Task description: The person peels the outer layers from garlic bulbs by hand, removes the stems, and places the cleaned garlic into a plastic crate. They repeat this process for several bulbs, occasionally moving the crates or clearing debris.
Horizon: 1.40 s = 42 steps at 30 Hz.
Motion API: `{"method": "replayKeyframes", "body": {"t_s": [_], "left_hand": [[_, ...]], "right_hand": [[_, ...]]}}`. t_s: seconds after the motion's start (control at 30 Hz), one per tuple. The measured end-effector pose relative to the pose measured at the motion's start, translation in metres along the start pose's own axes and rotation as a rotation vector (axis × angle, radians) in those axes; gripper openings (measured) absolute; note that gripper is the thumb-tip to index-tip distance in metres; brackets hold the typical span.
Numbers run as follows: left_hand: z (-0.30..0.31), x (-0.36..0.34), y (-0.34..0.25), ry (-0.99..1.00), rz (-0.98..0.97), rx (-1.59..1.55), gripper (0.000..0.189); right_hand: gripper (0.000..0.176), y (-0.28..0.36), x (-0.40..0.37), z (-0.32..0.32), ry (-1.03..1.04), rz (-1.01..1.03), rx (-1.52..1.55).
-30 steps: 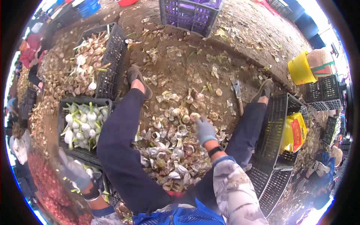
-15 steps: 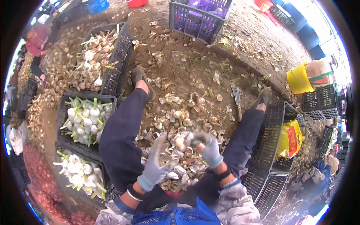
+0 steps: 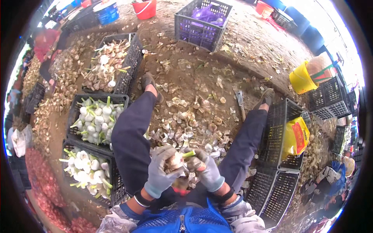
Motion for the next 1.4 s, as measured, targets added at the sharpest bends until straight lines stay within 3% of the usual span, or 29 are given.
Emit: {"method": "replayKeyframes", "body": {"t_s": [0.17, 0.23, 0.33, 0.47, 0.63, 0.7, 0.8, 0.93, 1.03, 1.13, 1.23, 1.33, 1.37, 1.4], "left_hand": [[-0.001, -0.005, -0.012, 0.039, -0.095, 0.056, 0.063], [0.003, -0.007, -0.015, 0.053, -0.084, 0.037, 0.062], [0.003, -0.018, -0.008, -0.046, 0.148, -0.307, 0.061], [0.007, -0.017, -0.018, 0.014, -0.039, -0.122, 0.06], [0.004, -0.015, -0.034, 0.06, -0.161, 0.031, 0.059], [0.005, -0.02, -0.029, 0.027, -0.088, -0.065, 0.059], [0.009, -0.025, -0.024, 0.001, 0.029, -0.213, 0.06], [0.013, -0.029, -0.021, 0.012, 0.197, -0.488, 0.06], [0.017, -0.024, -0.037, 0.102, 0.618, -0.998, 0.058], [0.022, -0.023, -0.027, 0.141, 0.803, -1.217, 0.057], [0.011, -0.025, -0.034, 0.049, 0.606, -0.885, 0.061], [0.003, -0.037, -0.024, -0.033, 0.117, -0.378, 0.065], [0.002, -0.04, -0.022, -0.093, 0.223, -0.564, 0.064], [0.005, -0.038, -0.025, -0.067, 0.308, -0.631, 0.063]], "right_hand": [[0.029, 0.009, -0.012, -0.025, -0.045, 0.034, 0.118], [0.026, 0.003, -0.015, -0.022, -0.05, 0.093, -0.032], [0.025, -0.012, -0.016, -0.016, -0.061, 0.16, -0.15], [0.023, 0.002, -0.024, -0.021, -0.024, 0.13, 0.067], [0.021, 0.021, -0.035, -0.034, -0.097, 0.176, 0.028], [0.021, 0.017, -0.036, -0.031, -0.098, 0.153, -0.039], [0.018, 0.015, -0.036, -0.028, -0.11, 0.255, -0.243], [0.017, 0.01, -0.038, -0.031, -0.159, 0.388, -0.271], [0.011, 0.013, -0.041, -0.032, -0.192, 0.466, -0.309], [0.011, 0.008, -0.042, -0.04, -0.199, 0.38, -0.162], [0.009, -0.009, -0.039, -0.041, -0.232, 0.113, 0.092], [0.008, 0.002, -0.046, -0.05, -0.274, 0.3, -0.227], [0.01, 0.003, -0.048, -0.049, -0.27, 0.378, -0.46], [0.01, 0.0, -0.048, -0.047, -0.23, 0.343, -0.357]]}}
Point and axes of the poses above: each hand's wrist, its own x-axis towards the middle knuckle, its own z-axis out of the back of the hand, y = z × x, the point moved 1 cm from there along x, towards the middle knuckle, and after that the axes turned 15 degrees about -x, right-handed, at the moved point
